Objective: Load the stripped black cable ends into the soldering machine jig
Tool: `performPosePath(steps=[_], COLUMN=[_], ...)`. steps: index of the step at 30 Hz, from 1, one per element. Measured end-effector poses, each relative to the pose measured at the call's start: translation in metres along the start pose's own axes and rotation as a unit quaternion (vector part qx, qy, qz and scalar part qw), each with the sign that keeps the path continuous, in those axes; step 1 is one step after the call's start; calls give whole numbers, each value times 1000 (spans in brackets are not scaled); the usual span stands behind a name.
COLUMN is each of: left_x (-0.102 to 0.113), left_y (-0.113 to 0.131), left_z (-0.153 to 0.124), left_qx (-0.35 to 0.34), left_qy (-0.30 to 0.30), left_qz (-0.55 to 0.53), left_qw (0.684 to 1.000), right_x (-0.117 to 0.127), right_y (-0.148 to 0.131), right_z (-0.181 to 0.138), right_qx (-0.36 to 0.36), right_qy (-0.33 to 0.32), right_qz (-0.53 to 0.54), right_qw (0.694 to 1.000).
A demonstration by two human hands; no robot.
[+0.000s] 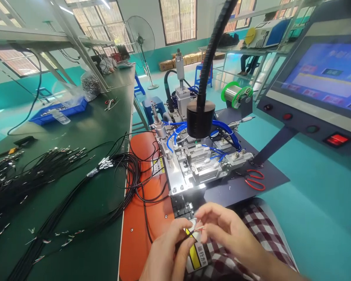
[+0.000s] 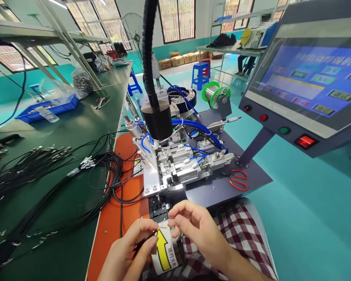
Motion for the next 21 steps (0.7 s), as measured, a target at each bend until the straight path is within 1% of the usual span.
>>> performPosePath(steps=[3,7,11,14,16,18,21], left_x=[-3,-7,-11,-11,-13,-15,-17], left_y=[1,5,8,4,0,-4,-4], left_z=[6,11,15,18,19,19,18], left_qx=[26,28,54,75,94,123,163], left_qy=[12,21,-8,-31,-41,-38,-10], left_qz=[-43,-79,-122,-158,-200,-256,-334], left_qw=[999,996,991,984,974,958,928], right_x=[4,1,2,3,3,2,-2], right_y=[-12,-14,-8,-4,-2,2,6], right_z=[0,0,0,1,1,2,3], right_qx=[4,-6,-15,-22,-23,-24,-25], right_qy=[3,-9,4,16,25,28,31], right_qz=[0,-5,9,23,37,55,68], right_qw=[1000,1000,1000,999,999,998,997])
Point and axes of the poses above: each hand's wrist, its own z-axis towards the middle knuckle, its own x-axis out of the back of the hand, y = z × x, the point moved 5 cm from there along z, towards the middle knuckle, and after that the axes turned 10 degrees about -x, right-handed, at the moved point
